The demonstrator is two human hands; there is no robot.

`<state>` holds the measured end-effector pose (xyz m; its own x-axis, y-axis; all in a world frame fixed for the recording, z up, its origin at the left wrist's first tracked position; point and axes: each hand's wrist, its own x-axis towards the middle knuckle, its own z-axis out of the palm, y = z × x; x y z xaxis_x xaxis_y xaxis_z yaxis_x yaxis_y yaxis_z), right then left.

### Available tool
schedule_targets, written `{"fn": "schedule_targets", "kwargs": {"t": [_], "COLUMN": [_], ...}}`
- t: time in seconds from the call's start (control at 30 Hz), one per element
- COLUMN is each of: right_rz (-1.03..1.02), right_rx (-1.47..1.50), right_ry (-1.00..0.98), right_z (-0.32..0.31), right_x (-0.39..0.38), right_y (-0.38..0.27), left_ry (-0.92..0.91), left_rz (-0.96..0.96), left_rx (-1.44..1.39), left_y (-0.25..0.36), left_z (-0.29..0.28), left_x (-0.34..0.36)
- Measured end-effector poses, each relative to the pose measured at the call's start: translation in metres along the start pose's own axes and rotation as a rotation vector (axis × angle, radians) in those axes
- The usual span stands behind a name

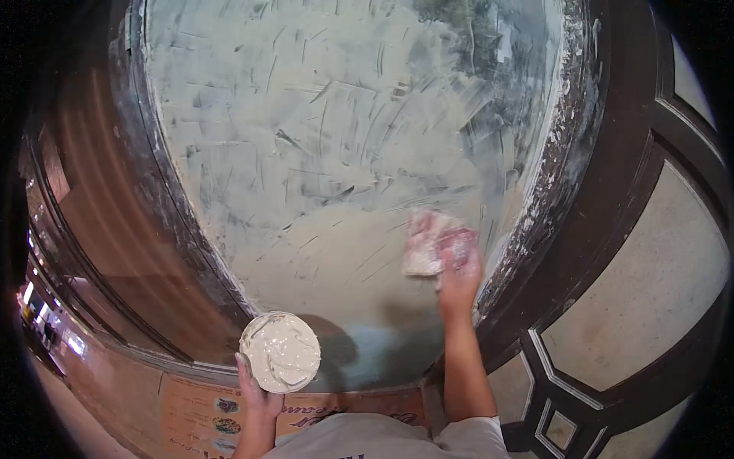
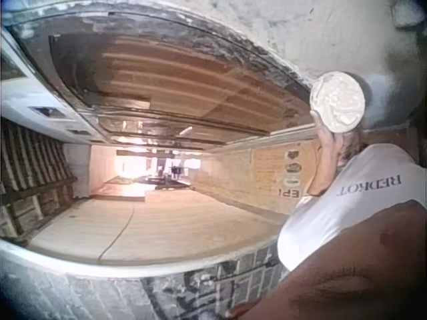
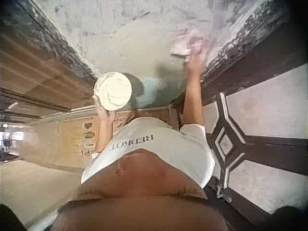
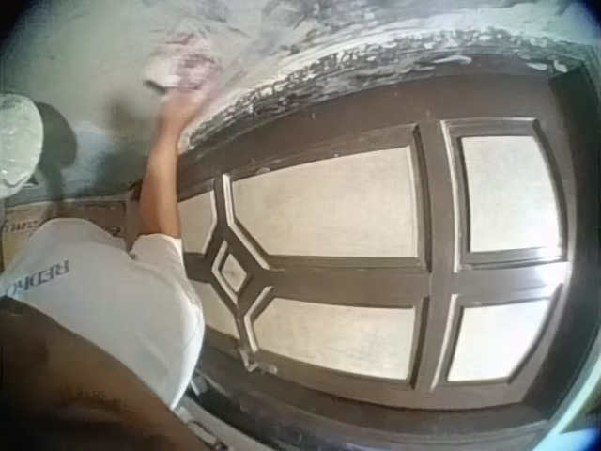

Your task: The person applies white plaster from a small container onto a wall surface using a flexible hand spreader, smoothing the material in multiple directions across a circular area.

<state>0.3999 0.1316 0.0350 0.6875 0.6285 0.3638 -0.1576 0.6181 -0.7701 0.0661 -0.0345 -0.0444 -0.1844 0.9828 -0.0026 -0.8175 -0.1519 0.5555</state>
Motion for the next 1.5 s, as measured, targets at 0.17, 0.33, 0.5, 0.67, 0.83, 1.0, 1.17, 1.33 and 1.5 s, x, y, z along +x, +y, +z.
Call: {"fn": "schedule_targets", "kwargs": {"t": [0.17,0.33,0.5,0.67,0.83,1.0,1.17,1.33,1.5], "right_rz": [-0.24,-0.219,0.0,0.092,0.253,0.262,0.207,0.213,-0.04], "right_rx": [-0.298,-0.226,-0.305,-0.545,-0.351,-0.267,-0.366,-0.544,-0.585], "right_ry": [-0.237,-0.159,-0.785,-1.159,-1.269,-1.214,-1.215,-1.216,-1.192], "right_z": [-0.018,-0.037,-0.037,-0.021,-0.026,-0.009,-0.001,0.001,-0.013], "right_x": [0.01,0.022,0.007,0.012,0.004,0.005,0.007,0.005,-0.012], "right_y": [-0.005,-0.007,-0.025,-0.035,0.002,0.008,0.007,-0.013,-0.021], "left_ry": [-0.035,-0.029,-0.015,0.042,0.057,0.061,0.044,0.056,0.076], "left_rz": [-0.013,-0.017,-0.026,0.008,0.039,0.034,0.062,0.076,0.018], "left_rx": [0.018,0.026,0.049,0.027,0.046,0.087,0.068,0.094,0.057], "left_y": [-0.025,-0.052,-0.073,-0.091,-0.102,-0.103,-0.101,-0.092,-0.07], "left_z": [0.027,0.038,0.055,0.071,0.081,0.08,0.074,0.07,0.063], "left_x": [0.006,0.015,0.018,0.017,0.011,0.007,0.01,0.012,0.013]}}
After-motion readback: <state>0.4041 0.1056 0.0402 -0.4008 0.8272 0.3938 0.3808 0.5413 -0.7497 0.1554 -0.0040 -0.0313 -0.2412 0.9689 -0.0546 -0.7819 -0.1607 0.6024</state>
